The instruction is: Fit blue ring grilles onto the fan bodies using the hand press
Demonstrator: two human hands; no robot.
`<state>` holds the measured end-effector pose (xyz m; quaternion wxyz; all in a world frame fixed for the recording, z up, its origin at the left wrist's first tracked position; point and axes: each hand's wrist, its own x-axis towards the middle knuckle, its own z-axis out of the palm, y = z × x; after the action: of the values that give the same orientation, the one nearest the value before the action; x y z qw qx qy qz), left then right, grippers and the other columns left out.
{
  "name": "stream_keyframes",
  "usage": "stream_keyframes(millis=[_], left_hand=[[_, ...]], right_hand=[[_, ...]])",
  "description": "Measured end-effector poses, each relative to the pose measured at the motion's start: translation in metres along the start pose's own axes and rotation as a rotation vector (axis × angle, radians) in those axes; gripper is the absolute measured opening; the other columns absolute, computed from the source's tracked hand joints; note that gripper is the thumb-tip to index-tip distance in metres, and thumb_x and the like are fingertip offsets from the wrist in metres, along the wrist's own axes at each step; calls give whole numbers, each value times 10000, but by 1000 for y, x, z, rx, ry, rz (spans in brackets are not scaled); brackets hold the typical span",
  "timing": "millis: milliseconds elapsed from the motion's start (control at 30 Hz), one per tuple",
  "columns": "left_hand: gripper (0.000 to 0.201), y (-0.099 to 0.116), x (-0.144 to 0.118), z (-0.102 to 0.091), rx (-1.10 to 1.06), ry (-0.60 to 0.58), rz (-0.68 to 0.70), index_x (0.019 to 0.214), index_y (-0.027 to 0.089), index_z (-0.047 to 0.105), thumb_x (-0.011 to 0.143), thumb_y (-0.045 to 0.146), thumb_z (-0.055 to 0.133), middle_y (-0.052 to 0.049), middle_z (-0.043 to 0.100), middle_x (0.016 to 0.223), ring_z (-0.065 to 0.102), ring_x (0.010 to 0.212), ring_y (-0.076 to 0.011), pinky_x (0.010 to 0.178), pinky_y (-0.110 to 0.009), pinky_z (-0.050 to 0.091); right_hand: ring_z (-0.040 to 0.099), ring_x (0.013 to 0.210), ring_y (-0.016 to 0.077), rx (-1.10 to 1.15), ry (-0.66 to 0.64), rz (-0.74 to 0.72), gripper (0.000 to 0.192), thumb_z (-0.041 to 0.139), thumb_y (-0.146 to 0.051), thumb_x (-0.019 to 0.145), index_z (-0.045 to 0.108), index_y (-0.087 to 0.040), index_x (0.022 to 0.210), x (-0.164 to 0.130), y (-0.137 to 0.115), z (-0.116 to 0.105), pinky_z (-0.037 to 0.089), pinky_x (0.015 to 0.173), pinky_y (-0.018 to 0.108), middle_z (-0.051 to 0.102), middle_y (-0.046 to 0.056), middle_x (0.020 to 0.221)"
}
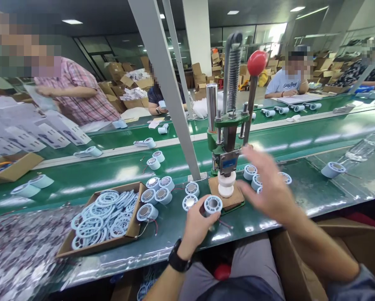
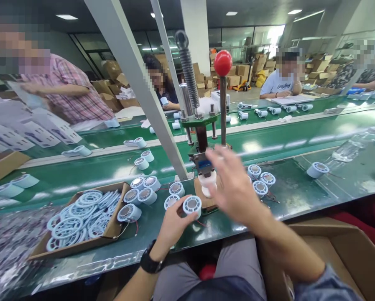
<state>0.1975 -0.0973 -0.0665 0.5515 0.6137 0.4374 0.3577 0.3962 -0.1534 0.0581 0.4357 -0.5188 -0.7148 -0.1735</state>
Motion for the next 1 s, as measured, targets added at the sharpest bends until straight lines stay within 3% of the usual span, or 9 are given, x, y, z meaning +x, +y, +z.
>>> stream_keyframes(millis=[100, 200, 300, 400, 533, 733, 833, 900, 1000], left_hand=[[488, 8, 33, 9, -25, -28, 70, 1099, 146, 699, 621, 204, 782, -92, 780, 1060, 722, 978, -273, 942, -410, 547], [498, 11, 56, 23, -57, -73, 124, 1120, 136, 687, 634, 186, 784, -111, 769, 1119, 718, 1018, -275, 953, -401, 541], [482, 8, 70, 37, -75, -122, 159, 1128, 122, 678, 665, 193, 787, -129, 764, 1134, 717, 1023, -276, 948, -396, 541], [475, 4, 79, 43, -70, -172, 180, 1132, 130, 681, 678, 197, 805, -122, 764, 1139, 710, 1040, -280, 960, -403, 534], [489, 2, 86, 38, -28, -233, 188, 1122, 135, 694, 652, 156, 829, -123, 760, 1166, 703, 1070, -294, 990, -427, 521], [503, 3, 83, 33, 76, -245, 187, 1148, 133, 687, 665, 147, 827, -131, 750, 1185, 685, 1099, -316, 1022, -463, 494], [631, 4, 78, 34, 122, -228, 180, 1233, 151, 646, 636, 136, 851, -125, 722, 1249, 653, 1165, -322, 1065, -473, 455], [677, 4, 75, 35, 142, -207, 179, 1280, 165, 616, 643, 120, 839, -120, 707, 1280, 636, 1197, -319, 1083, -474, 437], [686, 4, 74, 38, 152, -181, 184, 1299, 172, 601, 652, 97, 818, -114, 712, 1269, 639, 1193, -314, 1076, -468, 440]], right_hand=[[523, 1331, 304, -102, 319, -7, 486, 671, -219, 892, 547, -180, 1360, 105, 36, -32, 416, 1137, 538, 600, 140, 1349], [714, 920, 191, 103, 280, 150, 179, 530, -242, 996, 651, -156, 1096, 179, 64, -32, 555, 881, 354, 719, 67, 948], [638, 520, 96, 394, 216, 189, 325, 440, -337, 1044, 614, -172, 825, 203, 80, -14, 485, 556, 202, 644, -10, 664], [570, 420, 76, 517, 265, 165, 349, 499, -407, 1016, 564, -191, 750, 200, 84, -3, 376, 428, 181, 608, -33, 620], [538, 389, 67, 550, 291, 163, 330, 509, -390, 1011, 555, -196, 749, 193, 83, -2, 329, 396, 189, 587, -43, 615], [535, 407, 53, 572, 307, 209, 320, 485, -392, 1015, 540, -200, 766, 202, 83, 6, 342, 399, 170, 573, -51, 625], [580, 467, 63, 580, 290, 257, 311, 436, -366, 1026, 552, -194, 794, 195, 70, -13, 410, 460, 170, 600, -28, 682], [643, 597, 100, 561, 306, 208, 280, 432, -335, 1013, 586, -197, 825, 163, 52, -35, 501, 576, 215, 633, -1, 756], [682, 839, 208, 496, 453, 80, 190, 491, -251, 913, 674, -237, 863, 61, 17, -53, 570, 778, 385, 664, 35, 864]])
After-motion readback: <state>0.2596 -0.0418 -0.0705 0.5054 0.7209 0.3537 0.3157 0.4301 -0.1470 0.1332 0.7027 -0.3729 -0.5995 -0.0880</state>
